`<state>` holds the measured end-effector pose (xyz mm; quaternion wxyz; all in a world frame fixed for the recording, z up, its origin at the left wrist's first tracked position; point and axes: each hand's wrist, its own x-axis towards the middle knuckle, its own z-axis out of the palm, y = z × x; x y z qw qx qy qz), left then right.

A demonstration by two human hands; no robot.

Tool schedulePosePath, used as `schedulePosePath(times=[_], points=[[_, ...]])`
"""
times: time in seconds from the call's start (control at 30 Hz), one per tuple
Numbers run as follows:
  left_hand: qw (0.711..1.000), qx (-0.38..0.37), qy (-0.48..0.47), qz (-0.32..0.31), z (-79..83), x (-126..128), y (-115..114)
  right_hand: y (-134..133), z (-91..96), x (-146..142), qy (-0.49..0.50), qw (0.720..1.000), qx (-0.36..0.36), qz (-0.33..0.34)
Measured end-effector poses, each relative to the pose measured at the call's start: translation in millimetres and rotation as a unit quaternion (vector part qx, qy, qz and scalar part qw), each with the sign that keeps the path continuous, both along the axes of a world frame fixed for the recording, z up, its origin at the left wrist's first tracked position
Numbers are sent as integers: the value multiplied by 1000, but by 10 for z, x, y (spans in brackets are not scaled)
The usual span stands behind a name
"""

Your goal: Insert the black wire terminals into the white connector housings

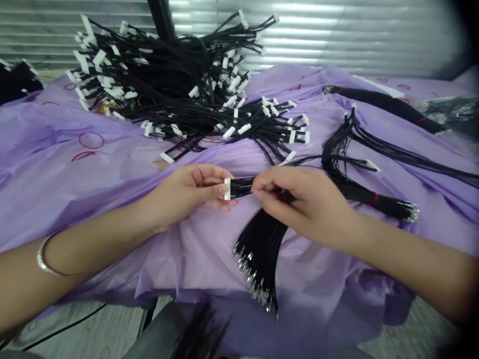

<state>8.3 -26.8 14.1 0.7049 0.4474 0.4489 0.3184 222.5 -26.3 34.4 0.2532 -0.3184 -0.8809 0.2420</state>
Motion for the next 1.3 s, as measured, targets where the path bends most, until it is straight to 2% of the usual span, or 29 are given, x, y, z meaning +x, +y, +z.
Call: schedulePosePath(times=[0.1,0.17,0.6,1.07,1.23,1.3], points=[[999,22,14,-37,12,11,-27,3,-53,-39,-2,995,56,-82],[999,21,13,-41,13,19,-41,15,-95,-60,-15,993,69,-97],[999,-2,10,-35,-11,17,-32,44,-90,-72,-22,997,4,-73],[999,-1,7,-36,-42,12,-33,31,-152,-117,-5,995,-10,-96],[999,-8,7,-34,-47,20,-24,47,-218,-155,-25,996,17,-84],[999,-9,1,-32,-47,23,-22,45,-166,-133,-62,993,83,-59]])
